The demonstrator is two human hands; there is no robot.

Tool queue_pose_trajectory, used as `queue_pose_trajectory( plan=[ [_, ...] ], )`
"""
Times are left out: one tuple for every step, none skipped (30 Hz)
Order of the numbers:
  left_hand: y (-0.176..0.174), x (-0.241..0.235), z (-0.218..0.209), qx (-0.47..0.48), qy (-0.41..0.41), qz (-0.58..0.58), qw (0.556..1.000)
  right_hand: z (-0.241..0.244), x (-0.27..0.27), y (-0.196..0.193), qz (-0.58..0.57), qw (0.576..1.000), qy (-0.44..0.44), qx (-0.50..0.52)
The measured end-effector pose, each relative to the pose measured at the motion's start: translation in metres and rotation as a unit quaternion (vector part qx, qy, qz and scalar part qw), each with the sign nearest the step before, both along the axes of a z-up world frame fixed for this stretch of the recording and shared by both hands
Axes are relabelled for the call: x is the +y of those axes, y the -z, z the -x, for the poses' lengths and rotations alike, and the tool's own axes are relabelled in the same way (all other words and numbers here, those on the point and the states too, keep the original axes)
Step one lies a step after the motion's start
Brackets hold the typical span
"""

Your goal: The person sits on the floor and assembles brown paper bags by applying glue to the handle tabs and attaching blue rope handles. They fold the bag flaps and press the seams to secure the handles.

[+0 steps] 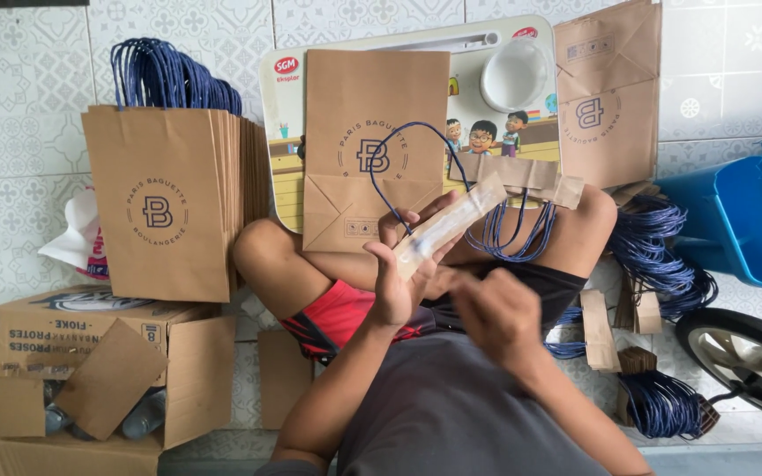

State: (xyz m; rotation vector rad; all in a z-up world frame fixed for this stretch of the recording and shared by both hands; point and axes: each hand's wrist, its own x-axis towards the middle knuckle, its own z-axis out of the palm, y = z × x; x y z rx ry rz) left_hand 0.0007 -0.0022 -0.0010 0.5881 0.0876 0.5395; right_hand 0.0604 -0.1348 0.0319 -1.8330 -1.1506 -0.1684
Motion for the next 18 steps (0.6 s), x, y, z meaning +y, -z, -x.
queue_pose_trajectory(
  plan=[
    [-0.001, 0.000, -0.002, -0.002, 0.003, 0.000, 1.000, 0.010, 0.001, 0.000, 0.003, 0.999, -0.036, 0.029],
    [-0.001, 0.000, -0.002, -0.004, 0.004, -0.003, 1.000, 0.005, -0.002, 0.003, -0.001, 0.999, -0.035, 0.027],
    [-0.002, 0.001, -0.001, -0.004, 0.001, 0.008, 1.000, 0.001, -0.005, 0.006, -0.001, 0.999, -0.022, 0.026],
    [-0.002, 0.001, 0.000, -0.003, -0.003, 0.019, 1.000, -0.003, -0.009, 0.009, -0.003, 1.000, -0.008, 0.026],
    [-0.003, 0.002, -0.001, -0.005, -0.001, 0.015, 1.000, -0.012, -0.010, 0.009, -0.006, 1.000, -0.007, 0.024],
    [-0.004, 0.002, 0.000, 0.000, -0.005, 0.020, 1.000, -0.019, -0.013, 0.009, -0.009, 1.000, 0.019, 0.008],
    [-0.005, 0.001, 0.000, 0.005, -0.008, 0.024, 1.000, -0.027, -0.016, 0.010, -0.011, 0.999, 0.045, -0.007],
    [-0.004, 0.001, 0.001, 0.004, -0.008, 0.022, 1.000, -0.017, -0.016, 0.011, -0.013, 0.999, 0.045, -0.009],
    [-0.003, 0.001, 0.001, 0.009, -0.007, 0.020, 1.000, -0.008, -0.016, 0.013, -0.008, 1.000, 0.027, 0.011],
    [-0.002, 0.000, 0.001, 0.015, -0.003, 0.018, 1.000, 0.002, -0.017, 0.014, -0.002, 0.999, 0.012, 0.031],
    [-0.006, -0.001, 0.003, 0.014, 0.001, 0.017, 1.000, 0.003, -0.016, 0.008, -0.003, 0.999, 0.016, 0.029],
    [-0.010, 0.000, 0.004, 0.009, 0.008, 0.046, 0.999, 0.004, -0.013, 0.001, 0.031, 0.999, -0.027, 0.016],
    [-0.014, 0.000, 0.005, 0.005, 0.015, 0.074, 0.997, 0.005, -0.011, -0.005, 0.066, 0.995, -0.071, 0.004],
    [-0.009, 0.000, 0.005, 0.005, 0.019, 0.071, 0.997, -0.004, -0.013, 0.002, 0.063, 0.996, -0.066, 0.004],
    [-0.004, 0.001, 0.005, 0.013, 0.015, 0.062, 0.998, -0.013, -0.016, 0.009, 0.027, 1.000, -0.004, -0.006],
    [0.001, 0.000, 0.005, 0.021, 0.010, 0.053, 0.998, -0.022, -0.019, 0.016, -0.009, 0.998, 0.059, -0.014],
    [0.000, 0.001, 0.006, 0.021, 0.013, 0.050, 0.998, -0.028, -0.019, 0.013, -0.012, 0.998, 0.062, -0.014],
    [0.000, 0.002, 0.008, 0.026, 0.009, 0.054, 0.998, -0.034, -0.021, 0.010, -0.010, 0.997, 0.076, -0.021]
  ],
)
